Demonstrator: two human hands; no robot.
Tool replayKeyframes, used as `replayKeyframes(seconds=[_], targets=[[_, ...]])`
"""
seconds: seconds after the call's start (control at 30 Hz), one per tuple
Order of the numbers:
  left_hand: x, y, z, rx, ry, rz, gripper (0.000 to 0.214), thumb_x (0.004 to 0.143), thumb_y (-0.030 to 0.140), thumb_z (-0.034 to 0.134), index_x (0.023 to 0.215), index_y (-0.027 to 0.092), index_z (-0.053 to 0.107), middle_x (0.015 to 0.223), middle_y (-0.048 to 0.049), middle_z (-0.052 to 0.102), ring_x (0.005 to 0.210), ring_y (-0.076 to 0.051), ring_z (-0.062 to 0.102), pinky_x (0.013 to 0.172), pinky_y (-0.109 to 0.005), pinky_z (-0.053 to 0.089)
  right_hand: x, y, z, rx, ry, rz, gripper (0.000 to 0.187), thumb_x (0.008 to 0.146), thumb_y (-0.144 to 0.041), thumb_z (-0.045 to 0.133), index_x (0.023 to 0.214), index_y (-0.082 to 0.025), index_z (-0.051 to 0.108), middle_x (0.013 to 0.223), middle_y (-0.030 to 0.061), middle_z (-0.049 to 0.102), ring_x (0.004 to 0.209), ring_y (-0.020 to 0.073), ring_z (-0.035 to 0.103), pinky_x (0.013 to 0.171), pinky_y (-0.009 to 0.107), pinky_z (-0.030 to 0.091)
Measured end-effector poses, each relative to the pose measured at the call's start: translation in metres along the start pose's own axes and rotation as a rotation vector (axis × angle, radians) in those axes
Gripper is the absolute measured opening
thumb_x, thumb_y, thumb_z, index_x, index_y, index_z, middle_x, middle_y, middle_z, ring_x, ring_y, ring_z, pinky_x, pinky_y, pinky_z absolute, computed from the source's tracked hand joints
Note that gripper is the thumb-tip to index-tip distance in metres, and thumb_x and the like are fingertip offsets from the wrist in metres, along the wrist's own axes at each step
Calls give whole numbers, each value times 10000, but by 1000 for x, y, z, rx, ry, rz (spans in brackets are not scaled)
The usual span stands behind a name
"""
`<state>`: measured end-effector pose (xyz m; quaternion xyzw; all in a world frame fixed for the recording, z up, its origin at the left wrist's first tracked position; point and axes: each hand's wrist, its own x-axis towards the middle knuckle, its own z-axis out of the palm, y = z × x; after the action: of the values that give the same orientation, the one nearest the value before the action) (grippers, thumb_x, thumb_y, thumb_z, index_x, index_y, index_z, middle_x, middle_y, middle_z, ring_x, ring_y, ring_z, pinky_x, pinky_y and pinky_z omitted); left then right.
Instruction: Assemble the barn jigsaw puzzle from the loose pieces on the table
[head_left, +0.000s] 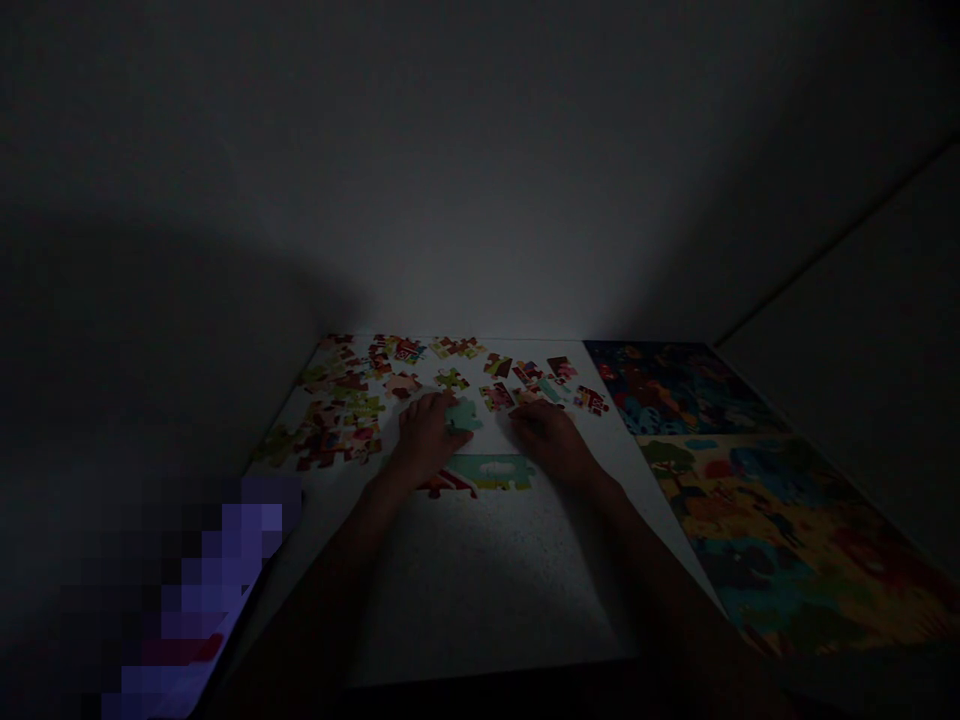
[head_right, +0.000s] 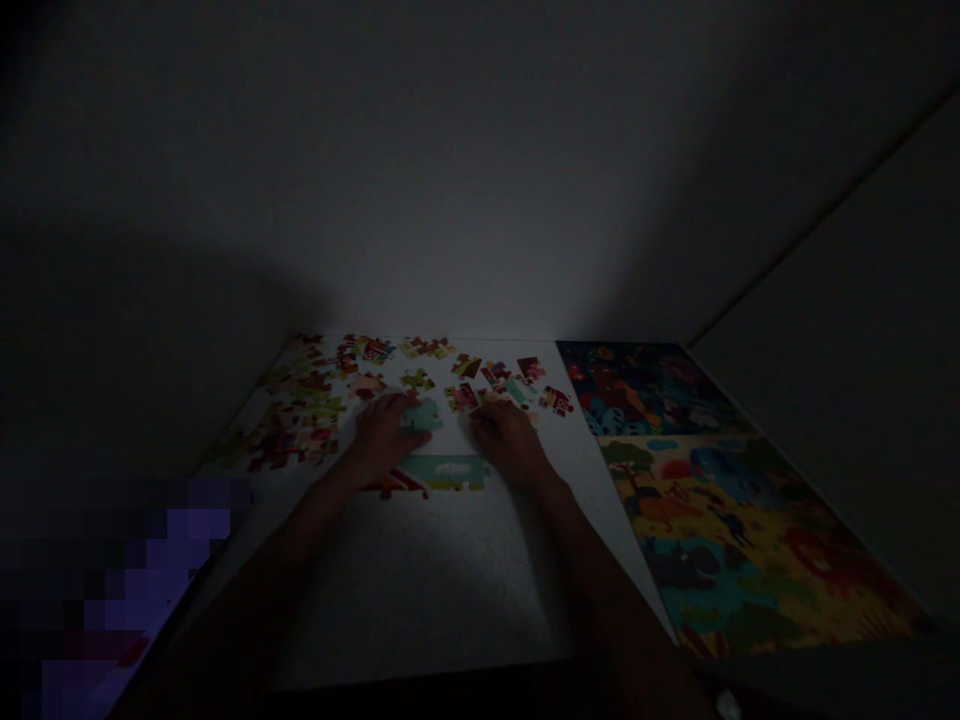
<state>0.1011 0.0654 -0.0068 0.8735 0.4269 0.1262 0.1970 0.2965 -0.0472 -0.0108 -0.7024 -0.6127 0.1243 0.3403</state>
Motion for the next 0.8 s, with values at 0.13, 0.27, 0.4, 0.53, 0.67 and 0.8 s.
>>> replayKeyframes(seconds=[0.13,0.27,0.4,0.53,0.67,0.8], targets=[[-2,5,-4,-42,2,80,450,789,233,670,1218,213,535,1199,-85,614,1165,-283,540,1027,-443,364,0,2,2,10,-2,15,191,870,-275,539,947,-192,692,989,85,700,936,231,619,879,372,450],[-4,7,-4,-81,14,157,447,797,181,658,1228,217,544,1129,-75,645,1113,-271,578,992,-432,401,-1,4,4,25,9,7,204,878,-303,539,969,-194,686,1015,99,694,967,246,618,880,383,453],[-5,9,-2,-135,16,194,458,803,125,632,1241,229,551,1134,-58,652,1051,-235,615,993,-420,417,-1,4,4,22,-2,19,204,872,-304,551,992,-200,680,1022,97,691,959,244,616,876,381,454],[-6,10,-2,-195,-2,199,485,805,99,610,1262,254,555,1124,-47,666,1004,-213,641,959,-393,464,-2,4,5,24,10,32,228,882,-307,537,1026,-191,670,1038,100,684,958,238,610,877,377,447],[-6,6,2,-291,-17,206,495,821,101,581,1283,278,550,1171,-38,667,975,-192,657,923,-350,505,-3,5,5,44,6,34,253,882,-326,541,1055,-187,662,1015,95,686,909,225,609,834,361,452],[-7,5,7,-377,-15,213,469,835,121,566,1274,286,561,1222,-27,659,986,-185,657,924,-342,516,-3,4,5,78,15,55,276,873,-347,553,1077,-190,652,975,82,681,866,217,605,794,349,454]])
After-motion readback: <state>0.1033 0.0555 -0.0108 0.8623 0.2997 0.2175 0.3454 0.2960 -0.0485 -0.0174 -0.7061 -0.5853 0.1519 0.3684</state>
